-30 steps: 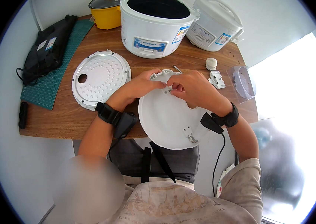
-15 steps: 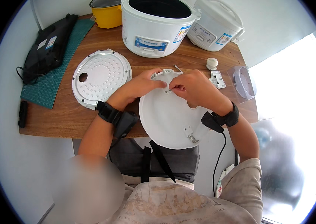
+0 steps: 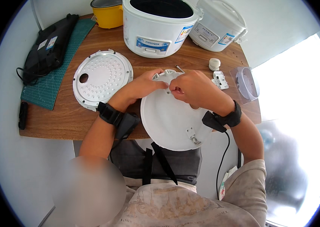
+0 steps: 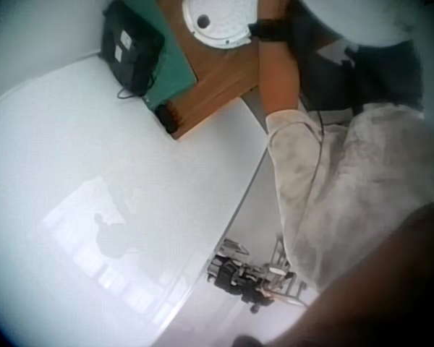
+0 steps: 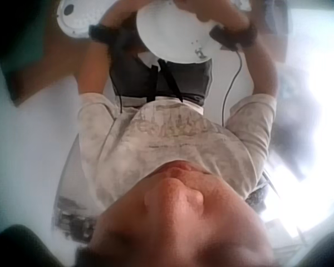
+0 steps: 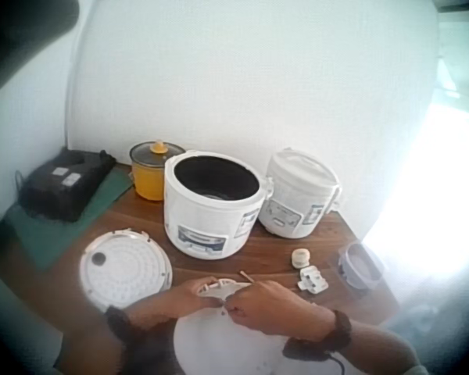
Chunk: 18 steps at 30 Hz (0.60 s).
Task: The person uses a screwdriver to remove screws from a white plastic lid and then from a white plastic bowl-shaped component. They manipulate the parts on a wooden table, placing screws aside and repositioning the components to access different screw holes.
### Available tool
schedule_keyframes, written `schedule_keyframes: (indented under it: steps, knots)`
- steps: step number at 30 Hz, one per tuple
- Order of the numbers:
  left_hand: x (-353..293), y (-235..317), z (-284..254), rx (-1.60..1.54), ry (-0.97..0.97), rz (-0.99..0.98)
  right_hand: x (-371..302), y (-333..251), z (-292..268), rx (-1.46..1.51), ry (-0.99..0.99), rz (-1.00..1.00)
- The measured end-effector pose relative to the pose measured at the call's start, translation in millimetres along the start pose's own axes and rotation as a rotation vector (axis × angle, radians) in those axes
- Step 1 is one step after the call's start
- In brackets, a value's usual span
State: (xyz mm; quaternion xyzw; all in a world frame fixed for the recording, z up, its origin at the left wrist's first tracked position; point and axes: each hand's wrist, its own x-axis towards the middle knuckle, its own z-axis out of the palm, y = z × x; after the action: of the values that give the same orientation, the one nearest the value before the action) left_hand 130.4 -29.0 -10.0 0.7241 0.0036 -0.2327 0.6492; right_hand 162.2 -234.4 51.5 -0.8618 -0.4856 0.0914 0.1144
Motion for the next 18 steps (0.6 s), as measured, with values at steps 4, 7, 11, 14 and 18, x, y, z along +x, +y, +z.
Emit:
schedule_keyframes:
  steps: [4,7,11,14,18]
  knots:
    - [4.6,-7.3,-1.5,0.031,0.021,0.01,1.1,-0.4,0.1,-0.037,0.006,-0.023]
    - [5.3,-7.7,-1.8,0.012,0.004,0.012,0.6,2.0,0.7,0.035,0.013,-0.004]
    - [5.9,-7.7,-2.4,0.004,-0.016,0.002,0.2,0.4,1.2,0.026,0.039,-0.009]
    - [5.9,-7.0,-2.6,0.001,-0.028,0.006,0.1,0.9,3.4,0.013,0.057,-0.018]
    - [2.4,-3.0,-0.8,0.001,-0.019,0.01,-0.7,-2.9,2.3,0.02,0.062,-0.008]
